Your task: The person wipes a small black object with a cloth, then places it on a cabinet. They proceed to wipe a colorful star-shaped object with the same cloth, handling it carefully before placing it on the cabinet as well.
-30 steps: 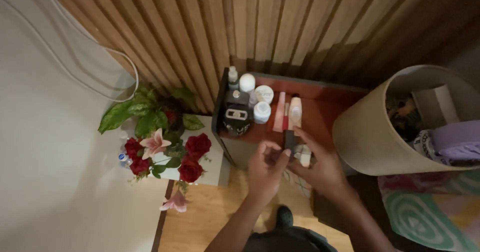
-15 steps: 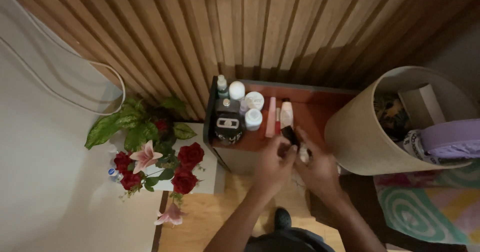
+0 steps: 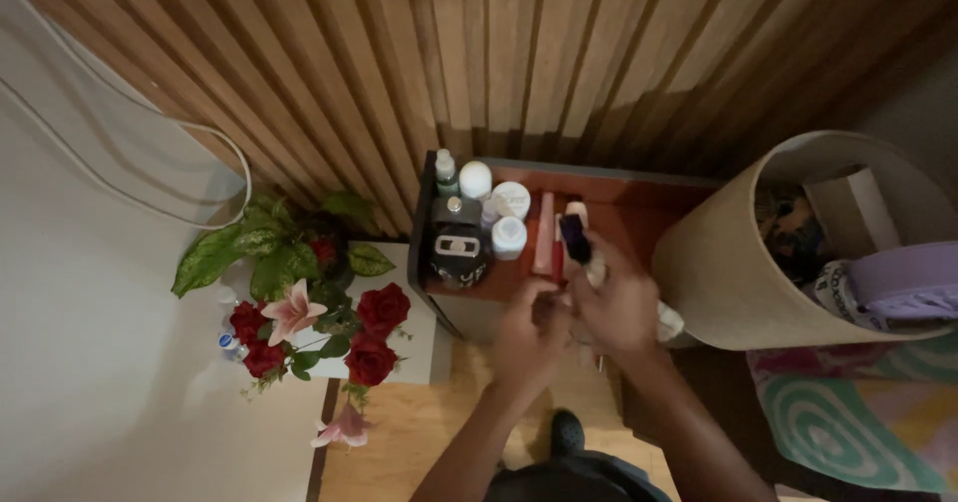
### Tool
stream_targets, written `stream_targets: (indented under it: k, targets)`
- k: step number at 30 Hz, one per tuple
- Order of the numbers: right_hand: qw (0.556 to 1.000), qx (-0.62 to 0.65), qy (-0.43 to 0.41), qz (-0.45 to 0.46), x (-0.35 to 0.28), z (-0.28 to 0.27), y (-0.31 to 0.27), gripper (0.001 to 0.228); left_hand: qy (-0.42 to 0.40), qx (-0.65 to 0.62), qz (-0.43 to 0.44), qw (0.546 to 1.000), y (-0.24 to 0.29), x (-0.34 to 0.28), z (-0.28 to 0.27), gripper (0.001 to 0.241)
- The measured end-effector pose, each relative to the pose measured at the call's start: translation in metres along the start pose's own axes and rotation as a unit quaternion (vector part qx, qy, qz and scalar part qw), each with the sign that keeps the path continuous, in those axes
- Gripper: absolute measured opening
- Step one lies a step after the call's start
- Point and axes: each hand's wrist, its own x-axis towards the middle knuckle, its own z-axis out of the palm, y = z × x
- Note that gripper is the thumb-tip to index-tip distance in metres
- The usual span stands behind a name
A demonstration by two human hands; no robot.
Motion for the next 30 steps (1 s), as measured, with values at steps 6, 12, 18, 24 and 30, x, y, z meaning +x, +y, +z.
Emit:
stream_targets:
  k: [6,12,18,24,30]
  targets:
    - [0.997,-0.018,0.026,-0.071,0.023,0.016,-0.026,0.044,0.095,0.210,0.035,0.973,-0.020,0.001,-0.005,0.018]
    - [0.994,-0.089,-0.045,-0.037,0.032,0.033,-0.020,0.054,0.116,0.271,0.059,0.954,-0.036,0.003,0.003,0.023]
    - [0.995,-0.070,-0.050,-0.052,0.037,0.034,-0.024,0.048,0.136,0.270,0.117,0.946,-0.043,0.007,0.007,0.019]
    - [0.992,-0.083,-0.060,-0.080,0.043,0.040,-0.023,0.048,0.144,0.268,0.139,0.942,-0.041,0.009,0.006,0.022]
    - [0.995,-0.034,-0.060,-0.068,0.040,0.034,-0.030,0.046,0.151,0.276,0.142,0.938,-0.035,0.009,0.004,0.022]
